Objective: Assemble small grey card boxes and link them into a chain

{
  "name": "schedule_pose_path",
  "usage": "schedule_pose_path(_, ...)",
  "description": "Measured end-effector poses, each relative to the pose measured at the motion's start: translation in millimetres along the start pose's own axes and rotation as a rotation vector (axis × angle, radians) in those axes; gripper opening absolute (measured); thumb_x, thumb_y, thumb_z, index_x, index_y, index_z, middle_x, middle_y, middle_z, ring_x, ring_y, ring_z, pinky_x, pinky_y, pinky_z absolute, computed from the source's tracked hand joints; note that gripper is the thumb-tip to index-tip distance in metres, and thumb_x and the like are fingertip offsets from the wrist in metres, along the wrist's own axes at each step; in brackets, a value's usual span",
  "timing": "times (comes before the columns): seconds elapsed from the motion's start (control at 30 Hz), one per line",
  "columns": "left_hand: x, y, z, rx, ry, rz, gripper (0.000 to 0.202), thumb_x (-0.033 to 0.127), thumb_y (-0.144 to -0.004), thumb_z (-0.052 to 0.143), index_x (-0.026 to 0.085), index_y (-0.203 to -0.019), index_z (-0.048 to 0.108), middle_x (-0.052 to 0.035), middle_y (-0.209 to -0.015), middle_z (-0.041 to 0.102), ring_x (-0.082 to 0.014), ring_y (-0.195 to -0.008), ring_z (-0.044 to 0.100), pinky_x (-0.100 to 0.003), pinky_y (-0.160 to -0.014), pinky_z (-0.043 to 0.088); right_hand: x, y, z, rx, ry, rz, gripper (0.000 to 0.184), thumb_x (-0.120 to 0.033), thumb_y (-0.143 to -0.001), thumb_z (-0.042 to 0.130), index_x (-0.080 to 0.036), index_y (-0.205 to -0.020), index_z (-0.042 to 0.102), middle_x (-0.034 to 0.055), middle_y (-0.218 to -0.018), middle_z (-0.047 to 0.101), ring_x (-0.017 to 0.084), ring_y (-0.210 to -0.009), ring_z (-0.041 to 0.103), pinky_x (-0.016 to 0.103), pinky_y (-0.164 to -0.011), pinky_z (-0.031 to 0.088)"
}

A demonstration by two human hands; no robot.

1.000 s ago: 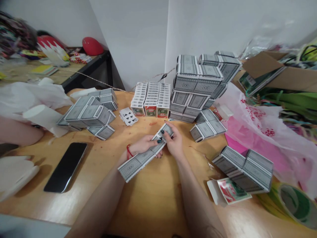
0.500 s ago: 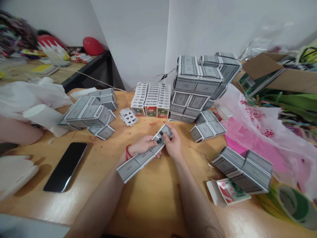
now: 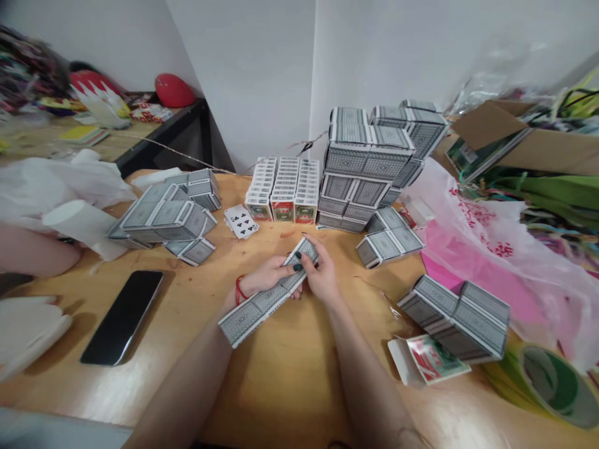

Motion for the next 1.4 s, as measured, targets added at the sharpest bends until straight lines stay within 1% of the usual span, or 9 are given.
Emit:
schedule_pose_path(0.27,-13.2,-4.8,-6.4,0.002,0.004,0.005,0.035,0.041,-0.072,0.054,0.007,-0.08,0.053,-0.0091,-0.06,0.062,-0.0163,-0.052,0.06,-0.028,-0.053,0.048,0.6,1.6,-1.0,-0.011,0.024,-0.031,0.045,-0.03,-0.073,0.053,-0.025,-0.117,0.046,0.0032,-0.1,0.056,0.015,-0.077,0.053,0.028,-0.066,0.047)
schedule_pose_path(0.4,-17.0,-7.2,-11.9,-0.06,0.017,0.017,0.035,0.043,-0.075,0.05,0.008,-0.077,0.054,-0.0097,-0.063,0.063,-0.0172,-0.054,0.061,-0.027,-0.052,0.048,-1.3,2.1,-1.2,-0.022,-0.026,-0.013,0.044,-0.03,-0.072,0.055,-0.026,-0.115,0.047,0.0024,-0.098,0.057,0.014,-0.077,0.055,0.026,-0.065,0.047)
schedule_pose_path(0.63,-15.1,-6.3,-4.2,-0.144,0.216,-0.035,0.03,0.026,-0.072,0.058,0.009,-0.096,0.054,-0.014,-0.084,0.065,-0.0196,-0.073,0.063,-0.033,-0.068,0.049,-4.6,-3.3,-1.7,0.028,-0.271,0.133,0.052,-0.03,-0.07,0.058,-0.026,-0.119,0.041,0.0036,-0.094,0.063,0.012,-0.061,0.057,0.022,-0.048,0.045)
schedule_pose_path(0.77,-21.2,-9.5,6.0,-0.191,0.346,-0.003,0.029,0.021,-0.071,0.057,0.011,-0.098,0.052,-0.0144,-0.092,0.063,-0.0216,-0.079,0.062,-0.038,-0.072,0.049,-8.7,-9.5,-12.0,0.074,-0.567,0.164,0.072,-0.023,-0.067,0.06,-0.034,-0.128,0.022,0.0009,-0.097,0.062,0.016,-0.079,0.061,0.03,-0.063,0.05)
schedule_pose_path(0.87,-25.8,-11.7,12.1,-0.203,0.339,-0.044,0.024,0.023,-0.072,0.056,0.01,-0.091,0.053,-0.0146,-0.09,0.063,-0.0201,-0.073,0.063,-0.036,-0.069,0.049,-12.7,-13.4,-21.3,0.027,-0.756,0.185,0.06,-0.023,-0.071,0.056,-0.036,-0.122,0.03,-0.0002,-0.103,0.06,0.017,-0.093,0.057,0.038,-0.076,0.048)
schedule_pose_path(0.97,-27.4,-12.9,18.5,-0.119,0.278,-0.061,0.023,0.027,-0.072,0.056,0.01,-0.087,0.051,-0.0122,-0.084,0.064,-0.017,-0.064,0.062,-0.033,-0.063,0.05,-12.5,-15.7,-26.0,-0.024,-0.857,0.24,0.034,-0.028,-0.075,0.051,-0.032,-0.108,0.046,-0.001,-0.101,0.06,0.017,-0.093,0.057,0.041,-0.079,0.048)
schedule_pose_path(1.07,-26.9,-14.6,25.7,0.033,0.173,0.001,0.023,0.03,-0.072,0.055,0.011,-0.084,0.047,-0.009,-0.075,0.063,-0.0151,-0.056,0.061,-0.03,-0.056,0.05,-8.8,-17.4,-26.0,-0.023,-0.872,0.261,0.011,-0.03,-0.077,0.05,-0.024,-0.084,0.056,-0.0027,-0.086,0.061,0.014,-0.077,0.06,0.036,-0.076,0.05)
schedule_pose_path(1.27,-28.6,-19.4,35.2,0.166,0.043,0.063,0.019,0.03,-0.075,0.049,0.013,-0.079,0.044,-0.0048,-0.068,0.06,-0.0117,-0.048,0.057,-0.024,-0.047,0.048,-8.4,-17.2,-22.8,-0.033,-0.788,0.213,0.014,-0.034,-0.075,0.051,-0.02,-0.075,0.052,0.0025,-0.094,0.06,0.014,-0.073,0.06,0.034,-0.072,0.05)
schedule_pose_path(1.4,-29.1,-19.2,35.4,0.23,0.044,0.072,0.017,0.029,-0.074,0.049,0.014,-0.079,0.042,-0.0027,-0.063,0.059,-0.0112,-0.045,0.056,-0.024,-0.044,0.047,-9.5,-15.1,-19.1,-0.011,-0.719,0.21,0.016,-0.037,-0.074,0.052,-0.021,-0.075,0.048,0.0016,-0.083,0.061,0.014,-0.068,0.058,0.033,-0.069,0.05)
Point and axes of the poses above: each hand's wrist, its own y-axis away from the middle knuckle, its own z-axis out of the palm, x = y × z, the point moved 2 cm from there along -y, towards the middle knuckle
